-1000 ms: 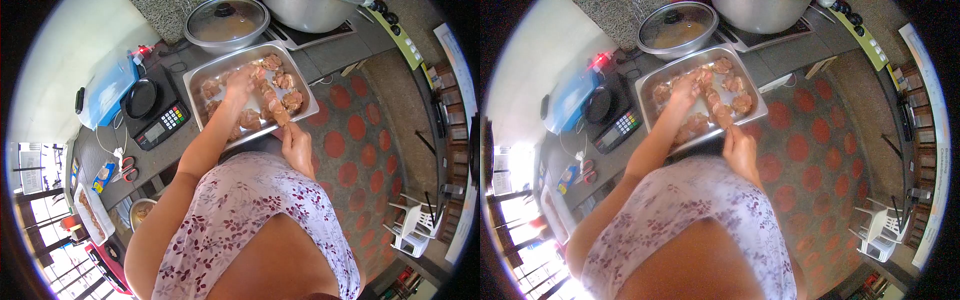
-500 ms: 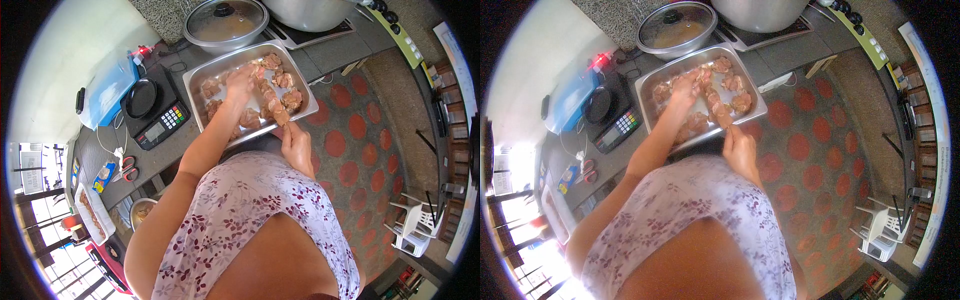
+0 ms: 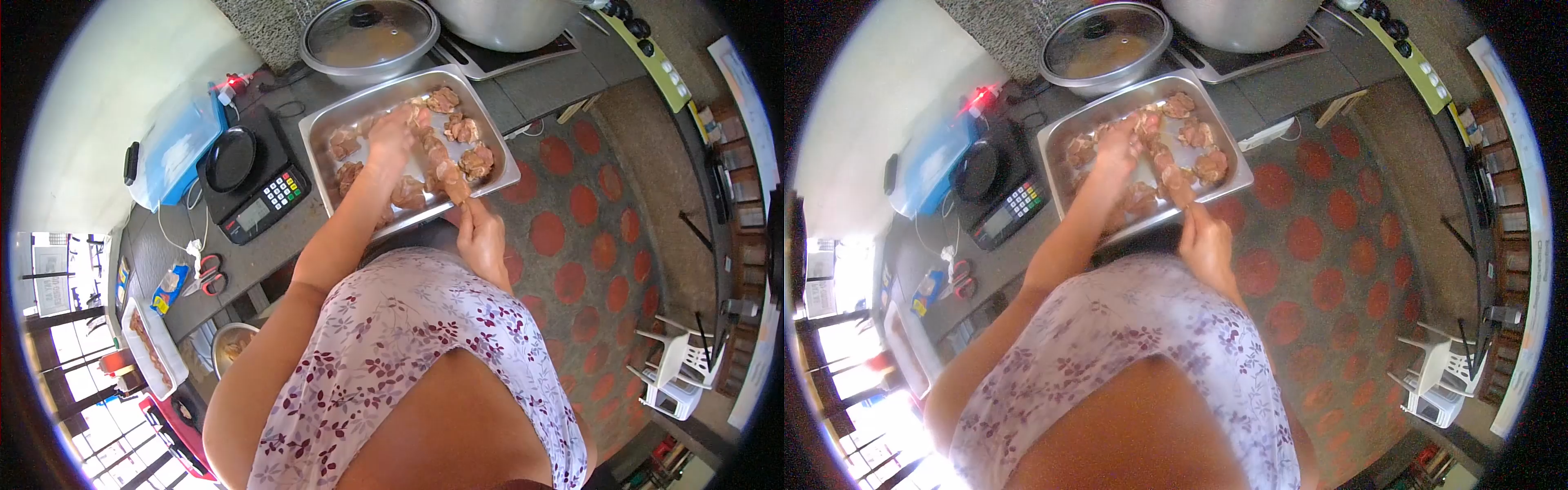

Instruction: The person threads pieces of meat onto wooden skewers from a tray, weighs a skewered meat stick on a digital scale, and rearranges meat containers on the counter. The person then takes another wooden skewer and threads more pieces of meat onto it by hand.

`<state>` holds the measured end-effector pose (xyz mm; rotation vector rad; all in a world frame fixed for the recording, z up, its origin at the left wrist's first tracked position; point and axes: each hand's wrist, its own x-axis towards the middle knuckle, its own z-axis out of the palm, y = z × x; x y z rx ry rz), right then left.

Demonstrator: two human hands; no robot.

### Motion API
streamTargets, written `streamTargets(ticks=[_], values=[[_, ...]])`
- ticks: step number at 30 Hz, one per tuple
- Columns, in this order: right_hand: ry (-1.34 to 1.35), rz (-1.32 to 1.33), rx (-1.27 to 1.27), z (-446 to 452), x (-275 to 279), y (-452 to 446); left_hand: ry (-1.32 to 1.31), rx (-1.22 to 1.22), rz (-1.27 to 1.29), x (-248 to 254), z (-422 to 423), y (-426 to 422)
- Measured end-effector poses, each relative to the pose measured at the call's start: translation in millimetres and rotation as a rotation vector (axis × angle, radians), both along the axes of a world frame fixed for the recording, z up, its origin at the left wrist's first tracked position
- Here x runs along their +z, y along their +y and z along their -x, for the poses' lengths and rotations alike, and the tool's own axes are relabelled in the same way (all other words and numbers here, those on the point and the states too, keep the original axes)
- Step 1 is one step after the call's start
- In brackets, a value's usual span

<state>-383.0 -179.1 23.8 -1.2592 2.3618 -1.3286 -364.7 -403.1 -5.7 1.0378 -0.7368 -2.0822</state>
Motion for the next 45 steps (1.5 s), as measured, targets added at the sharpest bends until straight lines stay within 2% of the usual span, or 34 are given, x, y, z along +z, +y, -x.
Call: streamTargets(ticks=[2, 6, 9, 11, 14, 21, 24, 26, 29, 32, 36, 45], values=[[0.005, 0.003, 0.007, -0.5, -0.3, 0.4, 0.111, -0.022, -0.032, -4.5, 2.5, -4.0], [-0.014, -0.02, -0.011, -0.8, -0.4, -0.7, 0.112, -0.074, 0.018, -9.9, -0.6, -6.4], [-0.015, -0.03, -0.018, -1.8, -0.8, -2.6, -0.004, -0.086, 0.057, -1.9, 0.4, -0.8], [-0.01, -0.025, -0.021, -1.6, -4.3, -3.4, 0.111, -0.017, -0.017, -3.7, 4.1, 0.5], [0.027, 0.013, -0.023, -0.8, -9.6, -5.0, 0.049, -0.044, 0.028, -15.2, 6.1, -4.6], [0.01, 0.016, -0.029, -2.8, -4.6, -9.5, 0.005, 0.05, 0.015, -1.0, 5.7, 9.6], [-0.006, 0.048, -0.024, -1.1, -8.5, -11.3, -0.003, 0.019, 0.057, -5.5, 6.5, 3.8], [-0.031, 0.075, -0.026, 1.3, -9.3, -11.5, 0.075, -0.099, 0.006, -13.6, 4.9, -6.7], [-0.088, 0.074, -0.032, 3.1, -5.9, -10.6, 0.147, -0.204, -0.14, 2.4, -2.3, -12.2], [-0.132, 0.033, -0.04, 3.7, 0.6, -9.5, 0.093, -0.32, -0.067, 21.9, -6.1, -9.9], [-0.107, 0.077, -0.032, 6.9, -7.4, -9.1, 0.062, -0.324, 0.007, 4.5, -2.9, -16.4], [-0.017, 0.021, -0.04, 2.6, -12.0, -13.4, 0.167, -0.236, -0.092, -4.2, 0.8, -8.3]])
